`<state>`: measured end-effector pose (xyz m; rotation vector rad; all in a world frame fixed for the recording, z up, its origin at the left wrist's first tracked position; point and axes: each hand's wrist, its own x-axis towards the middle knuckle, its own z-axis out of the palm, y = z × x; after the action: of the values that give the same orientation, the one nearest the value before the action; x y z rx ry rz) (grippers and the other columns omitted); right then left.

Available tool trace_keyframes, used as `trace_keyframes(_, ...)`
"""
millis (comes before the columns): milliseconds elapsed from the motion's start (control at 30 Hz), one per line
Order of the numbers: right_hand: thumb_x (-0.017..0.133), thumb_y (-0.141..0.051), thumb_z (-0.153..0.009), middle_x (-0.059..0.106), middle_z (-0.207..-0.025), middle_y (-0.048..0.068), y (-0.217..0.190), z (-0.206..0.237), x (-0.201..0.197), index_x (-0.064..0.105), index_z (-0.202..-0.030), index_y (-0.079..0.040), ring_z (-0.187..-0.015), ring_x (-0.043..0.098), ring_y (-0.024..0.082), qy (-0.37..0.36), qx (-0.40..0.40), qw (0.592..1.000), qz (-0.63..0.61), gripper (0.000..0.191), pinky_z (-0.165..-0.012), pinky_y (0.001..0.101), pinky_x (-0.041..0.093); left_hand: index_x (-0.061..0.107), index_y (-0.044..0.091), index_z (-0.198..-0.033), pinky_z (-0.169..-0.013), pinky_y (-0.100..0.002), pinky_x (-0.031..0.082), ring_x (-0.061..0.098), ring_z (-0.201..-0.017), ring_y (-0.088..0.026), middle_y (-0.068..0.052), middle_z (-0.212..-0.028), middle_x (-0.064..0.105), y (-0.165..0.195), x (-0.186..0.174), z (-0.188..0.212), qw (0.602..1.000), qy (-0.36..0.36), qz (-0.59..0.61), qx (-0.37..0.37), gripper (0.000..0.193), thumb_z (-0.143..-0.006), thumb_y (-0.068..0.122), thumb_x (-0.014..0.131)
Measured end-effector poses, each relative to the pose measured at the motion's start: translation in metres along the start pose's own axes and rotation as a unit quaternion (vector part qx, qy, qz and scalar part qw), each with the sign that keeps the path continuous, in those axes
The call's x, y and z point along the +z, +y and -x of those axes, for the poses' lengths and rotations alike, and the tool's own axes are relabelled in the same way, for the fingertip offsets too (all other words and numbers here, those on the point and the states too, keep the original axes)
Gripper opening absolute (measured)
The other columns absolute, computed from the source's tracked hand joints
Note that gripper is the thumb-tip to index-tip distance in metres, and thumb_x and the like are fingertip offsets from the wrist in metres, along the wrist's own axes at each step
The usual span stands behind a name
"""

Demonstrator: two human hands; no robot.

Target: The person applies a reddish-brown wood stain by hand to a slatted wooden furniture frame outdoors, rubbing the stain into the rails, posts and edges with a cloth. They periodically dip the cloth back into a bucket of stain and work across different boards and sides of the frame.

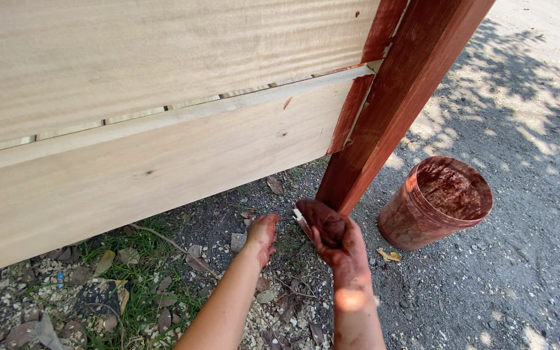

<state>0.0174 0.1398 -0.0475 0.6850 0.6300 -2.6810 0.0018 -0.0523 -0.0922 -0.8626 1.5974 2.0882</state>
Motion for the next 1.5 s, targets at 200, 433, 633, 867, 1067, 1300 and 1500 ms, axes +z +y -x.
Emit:
trace_keyframes(200, 0.056, -0.03, -0.099, 0.067, -0.129, 0.013, -0.072, 0.044, 0.078, 0.061, -0.132, -0.012, -0.107, 0.069, 0.028, 0.098, -0.114, 0.989, -0.015, 0.039, -0.08, 0.0366, 0.065, 0.057, 0.02, -0.096, -0.068, -0.037, 0.037, 0.048, -0.072, -0.014, 0.003, -0.081, 0.049, 0.017, 0.02, 0.002, 0.999, -0.034, -0.009, 0.029, 0.02, -0.087, 0.035, 0.065)
trace_keyframes(433, 0.054, -0.027, -0.101, 0.072, -0.118, 0.011, -0.042, 0.113, 0.148, 0.063, -0.126, -0.008, -0.102, 0.07, 0.027, 0.069, -0.134, 0.986, 0.071, 0.034, -0.078, 0.0386, 0.064, 0.057, 0.016, -0.084, -0.054, -0.034, 0.028, 0.038, -0.055, -0.012, 0.003, -0.064, 0.041, -0.005, 0.02, 0.047, 0.987, -0.125, 0.006, 0.096, 0.014, -0.085, 0.027, 0.067)
trace_keyframes(633, 0.057, -0.024, -0.098, 0.072, -0.113, 0.013, -0.069, 0.151, 0.206, 0.065, -0.124, -0.006, -0.092, 0.073, 0.026, 0.035, -0.193, 0.949, 0.248, 0.033, -0.07, 0.0399, 0.065, 0.065, 0.007, -0.092, -0.07, -0.038, 0.051, 0.061, -0.07, -0.021, -0.007, -0.077, 0.065, 0.039, 0.05, 0.059, 0.944, -0.111, -0.241, 0.197, 0.02, -0.081, 0.024, 0.065)
trace_keyframes(867, 0.064, -0.015, -0.09, 0.072, -0.106, 0.015, -0.095, 0.227, 0.284, 0.063, -0.119, -0.001, -0.088, 0.074, 0.029, 0.018, -0.316, 0.875, 0.366, 0.033, -0.067, 0.0471, 0.064, 0.074, 0.005, -0.106, -0.096, -0.042, 0.054, 0.068, -0.11, -0.037, -0.02, -0.117, 0.071, 0.114, 0.051, 0.106, 0.788, -0.078, -0.545, 0.276, 0.037, -0.083, 0.029, 0.056)
trace_keyframes(1067, 0.062, -0.001, -0.085, 0.072, -0.111, 0.022, -0.081, 0.267, 0.234, 0.061, -0.124, 0.011, -0.095, 0.074, 0.031, -0.115, -0.439, 0.843, 0.291, 0.04, -0.082, 0.0415, 0.065, 0.07, 0.006, -0.095, -0.079, -0.038, 0.053, 0.066, -0.088, -0.028, -0.014, -0.093, 0.069, 0.117, 0.048, 0.135, 0.817, -0.141, -0.443, 0.34, 0.026, -0.086, 0.026, 0.055)
trace_keyframes(1300, 0.068, 0.003, -0.074, 0.077, -0.108, 0.021, -0.028, 0.218, 0.174, 0.07, -0.118, 0.005, -0.09, 0.076, 0.028, 0.061, -0.493, 0.789, 0.361, 0.044, -0.082, 0.0413, 0.065, 0.066, 0.014, -0.1, -0.056, -0.028, 0.043, 0.056, -0.071, -0.009, 0.004, -0.085, 0.06, 0.11, 0.031, 0.134, 0.941, -0.265, -0.125, 0.168, 0.014, -0.087, 0.017, 0.06)
trace_keyframes(1500, 0.083, -0.035, -0.082, 0.077, -0.106, 0.014, -0.035, 0.181, 0.208, 0.074, -0.122, -0.01, -0.093, 0.074, 0.034, 0.303, -0.551, 0.471, 0.619, 0.048, -0.081, 0.0433, 0.057, 0.067, 0.013, -0.1, -0.052, -0.028, 0.043, 0.056, -0.066, -0.01, 0.003, -0.084, 0.062, 0.091, 0.021, 0.103, 0.931, -0.25, -0.204, 0.173, 0.02, -0.085, 0.015, 0.055)
